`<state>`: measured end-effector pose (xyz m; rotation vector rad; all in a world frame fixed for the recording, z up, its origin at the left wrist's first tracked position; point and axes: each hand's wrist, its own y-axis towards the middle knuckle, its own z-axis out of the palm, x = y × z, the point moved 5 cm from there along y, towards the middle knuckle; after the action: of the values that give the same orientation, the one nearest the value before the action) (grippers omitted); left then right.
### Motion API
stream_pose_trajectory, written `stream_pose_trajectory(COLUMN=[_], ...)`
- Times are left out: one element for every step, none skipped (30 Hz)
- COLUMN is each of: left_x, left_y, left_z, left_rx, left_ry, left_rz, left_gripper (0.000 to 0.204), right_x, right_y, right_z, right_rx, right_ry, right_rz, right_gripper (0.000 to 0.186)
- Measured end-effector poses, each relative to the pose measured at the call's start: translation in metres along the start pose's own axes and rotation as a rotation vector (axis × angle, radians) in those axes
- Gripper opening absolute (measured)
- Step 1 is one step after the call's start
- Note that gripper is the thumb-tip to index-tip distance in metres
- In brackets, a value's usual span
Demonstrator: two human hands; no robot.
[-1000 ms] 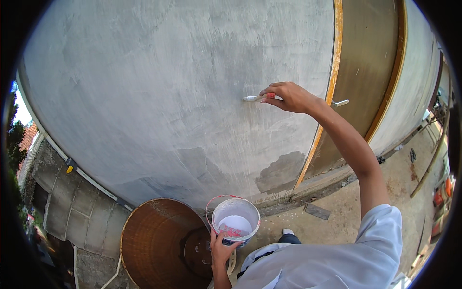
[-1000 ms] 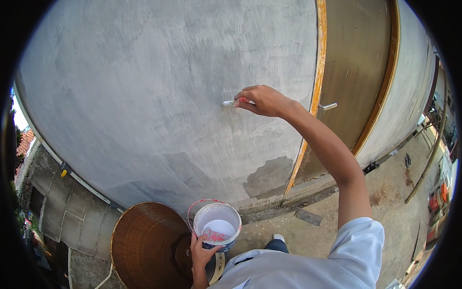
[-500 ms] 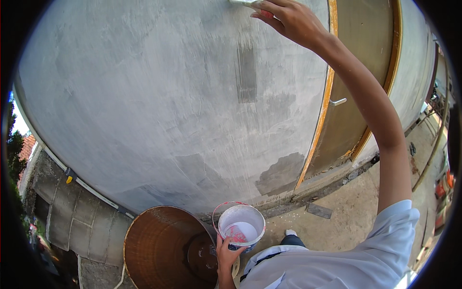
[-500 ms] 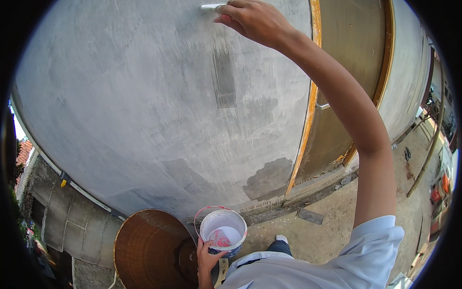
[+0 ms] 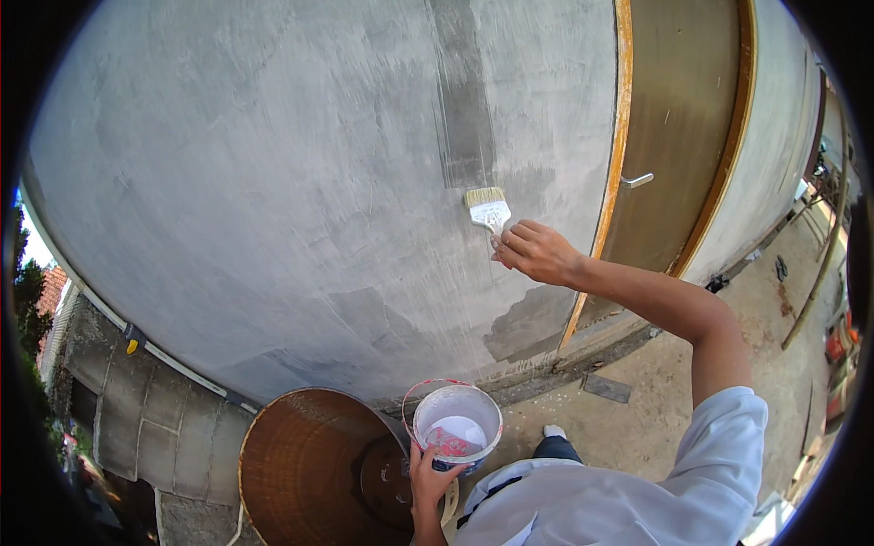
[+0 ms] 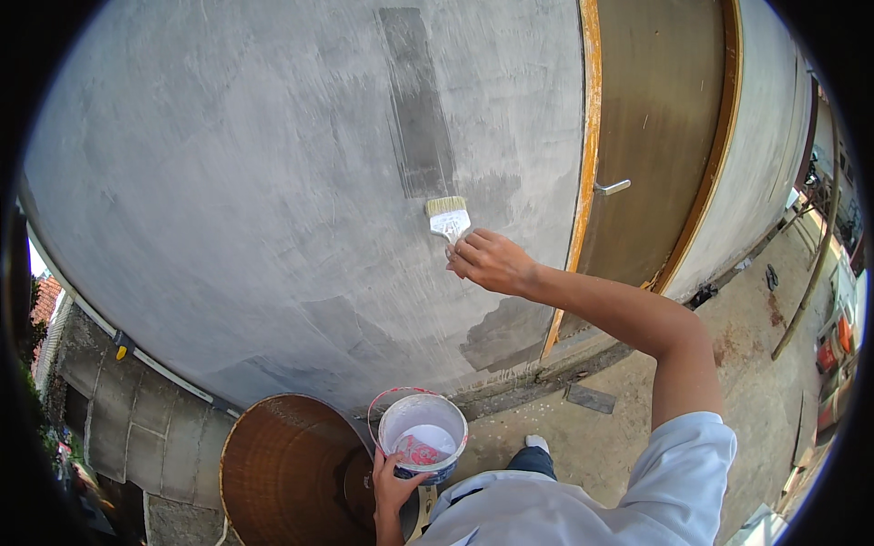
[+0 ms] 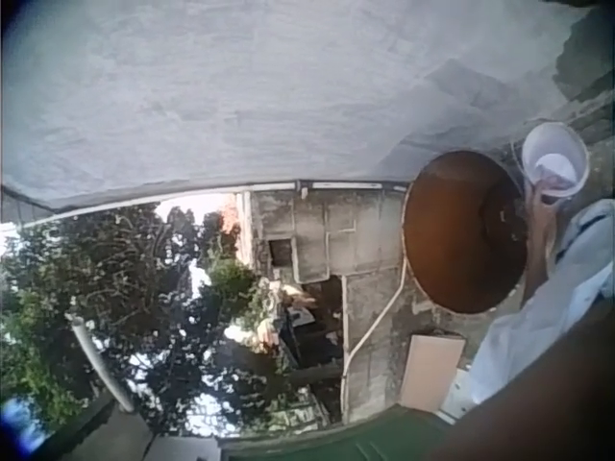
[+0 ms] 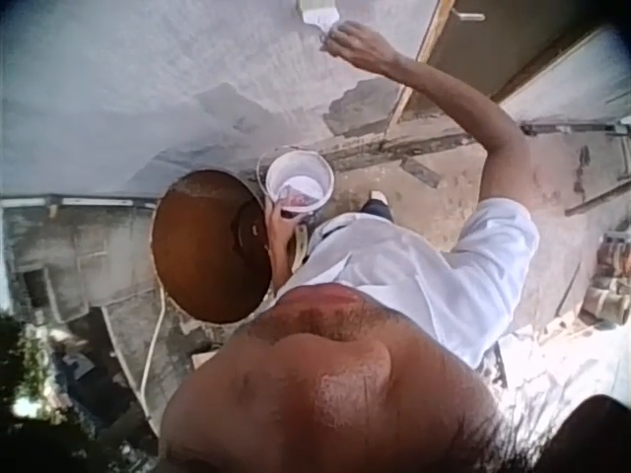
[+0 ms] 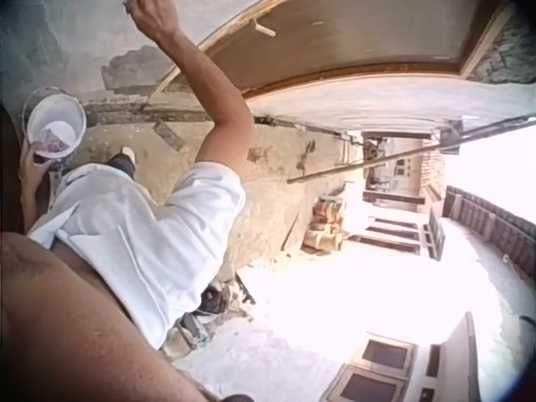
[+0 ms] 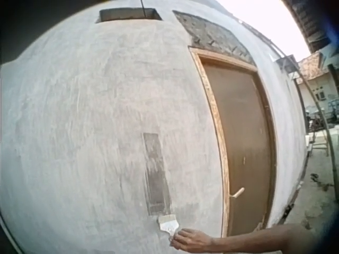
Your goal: The recorder is using a paintbrush to apply white paint to a concrete wall while crouching.
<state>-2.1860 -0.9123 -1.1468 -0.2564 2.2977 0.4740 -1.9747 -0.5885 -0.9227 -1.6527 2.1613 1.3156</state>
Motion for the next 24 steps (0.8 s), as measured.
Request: stream_pose_trajectory(left_x=[0.002, 0.003, 0.004, 0.003, 0.002, 0.001, 0.0, 0.001, 0.004, 0.008, 0.012, 0.011, 0.009, 0.009, 0.008, 0.007, 0.005, 0.005, 0.005, 0.005, 0.006, 0.007, 0.007, 0.007], left_y=[-0.001, -0.002, -0.002, -0.002, -0.003, -0.002, -0.001, -0.001, -0.003, -0.004, -0.006, -0.006, -0.005, -0.007, -0.006, -0.006, -0.005, -0.005, -0.004, -0.004, -0.005, -0.005, -0.004, -0.004], left_z=[-0.001, -0.001, -0.001, -0.002, -0.002, -0.001, -0.001, 0.0, 0.0, 0.002, 0.003, 0.003, 0.004, 0.001, 0.003, 0.002, 0.003, 0.003, 0.003, 0.004, 0.003, 0.003, 0.005, 0.006], left_rx=[0.0, 0.002, 0.008, -0.003, -0.015, -0.008, -0.005, -0.001, 0.001, 0.017, 0.034, 0.035, 0.019, -0.003, -0.002, -0.018, -0.03, -0.031, -0.016, -0.002, -0.006, -0.001, 0.006, 0.004], left_ry=[-0.002, -0.004, -0.002, 0.003, 0.008, 0.008, 0.009, 0.01, 0.012, -0.002, -0.016, -0.016, -0.01, 0.001, -0.004, 0.017, 0.031, 0.031, 0.018, 0.006, 0.008, 0.018, 0.023, 0.022], left_rz=[-0.01, -0.019, -0.02, 0.002, 0.022, 0.021, 0.012, 0.004, 0.001, -0.023, -0.047, -0.049, -0.04, -0.04, -0.034, -0.025, -0.007, -0.006, -0.008, -0.011, -0.011, -0.021, -0.025, -0.017], left_gripper=[0.06, 0.06, 0.06, 0.059, 0.059, 0.059, 0.058, 0.058, 0.058, 0.062, 0.066, 0.066, 0.062, 0.058, 0.058, 0.058, 0.059, 0.059, 0.059, 0.06, 0.06, 0.061, 0.061, 0.061], right_x=[0.006, 0.012, 0.015, 0.016, 0.015, 0.011, 0.004, -0.005, -0.015, -0.028, -0.042, -0.056, -0.073, -0.087, -0.104, -0.116, -0.133, -0.146, -0.158, -0.171, -0.177, -0.194, -0.202, -0.206], right_y=[-0.007, -0.012, -0.016, -0.022, -0.022, -0.023, -0.024, -0.023, -0.013, -0.006, 0.005, 0.017, 0.026, 0.04, 0.05, 0.062, 0.07, 0.081, 0.091, 0.102, 0.115, 0.123, 0.13, 0.136], right_z=[0.008, 0.014, 0.022, 0.03, 0.036, 0.038, 0.041, 0.043, 0.036, 0.028, 0.017, 0.001, -0.009, -0.02, -0.039, -0.056, -0.07, -0.088, -0.104, -0.121, -0.138, -0.145, -0.166, -0.183], right_rx=[-0.001, 0.001, 0.052, 0.103, 0.181, 0.185, 0.203, 0.22, 0.216, 0.219, 0.218, 0.221, 0.201, 0.225, 0.185, 0.151, 0.096, 0.055, -0.021, -0.004, -0.082, -0.079, -0.152, -0.228], right_ry=[0.069, 0.072, 0.17, 0.267, 0.329, 0.332, 0.346, 0.36, 0.364, 0.358, 0.36, 0.371, 0.36, 0.347, 0.343, 0.277, 0.24, 0.187, 0.156, 0.103, 0.045, 0.029, 0.009, -0.009], right_rz=[0.021, 0.026, 0.067, 0.11, 0.152, 0.157, 0.174, 0.192, 0.202, 0.233, 0.229, 0.233, 0.223, 0.223, 0.217, 0.197, 0.205, 0.186, 0.158, 0.199, 0.165, 0.178, 0.142, 0.104], right_gripper=[0.028, 0.028, 0.028, 0.029, 0.031, 0.031, 0.031, 0.031, 0.032, 0.032, 0.031, 0.03, 0.031, 0.033, 0.035, 0.036, 0.035, 0.033, 0.031, 0.029, 0.028, 0.03, 0.027, 0.026])
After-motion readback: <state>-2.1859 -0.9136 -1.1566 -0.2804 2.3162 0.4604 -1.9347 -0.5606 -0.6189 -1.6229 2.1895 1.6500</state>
